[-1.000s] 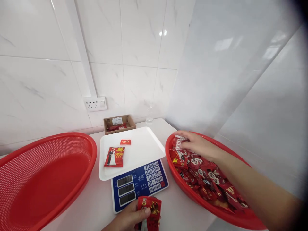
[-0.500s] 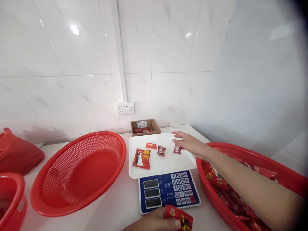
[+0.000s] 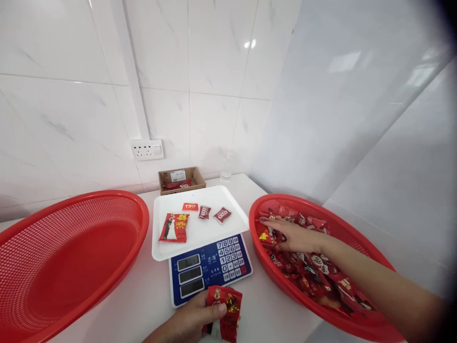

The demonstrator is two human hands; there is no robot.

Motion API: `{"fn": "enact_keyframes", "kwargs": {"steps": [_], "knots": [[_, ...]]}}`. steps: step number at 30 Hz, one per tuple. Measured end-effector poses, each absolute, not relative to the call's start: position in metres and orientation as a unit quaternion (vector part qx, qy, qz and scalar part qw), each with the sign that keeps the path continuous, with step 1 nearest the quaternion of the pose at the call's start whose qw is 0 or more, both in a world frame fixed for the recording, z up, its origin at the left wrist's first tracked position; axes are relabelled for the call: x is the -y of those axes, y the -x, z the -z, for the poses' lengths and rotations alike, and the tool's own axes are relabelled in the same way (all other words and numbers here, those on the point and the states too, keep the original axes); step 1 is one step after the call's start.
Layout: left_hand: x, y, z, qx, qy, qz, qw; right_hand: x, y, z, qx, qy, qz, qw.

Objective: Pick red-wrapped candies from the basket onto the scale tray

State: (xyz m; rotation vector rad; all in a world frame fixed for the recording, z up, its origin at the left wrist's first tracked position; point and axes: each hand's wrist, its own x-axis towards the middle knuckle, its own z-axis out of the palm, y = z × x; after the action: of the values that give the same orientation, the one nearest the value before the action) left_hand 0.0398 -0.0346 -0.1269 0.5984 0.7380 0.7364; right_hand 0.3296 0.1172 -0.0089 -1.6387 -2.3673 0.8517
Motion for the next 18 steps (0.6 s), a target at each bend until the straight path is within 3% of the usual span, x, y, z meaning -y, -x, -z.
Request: {"fn": "enact_keyframes", "kwargs": {"steps": [9,18], "knots": [[0.032,-0.041,0.134,-0.323,-0.289,-0.357,0.827,-0.118,-0.33,0.011,0.773,0.575,-0.251,0.091],[0.036,-0.041,0.12,-0.357,-0.283,-0.347,0.819,-0.106,-0.336,0.015,0.735,0.584,-0.325,0.115]]}}
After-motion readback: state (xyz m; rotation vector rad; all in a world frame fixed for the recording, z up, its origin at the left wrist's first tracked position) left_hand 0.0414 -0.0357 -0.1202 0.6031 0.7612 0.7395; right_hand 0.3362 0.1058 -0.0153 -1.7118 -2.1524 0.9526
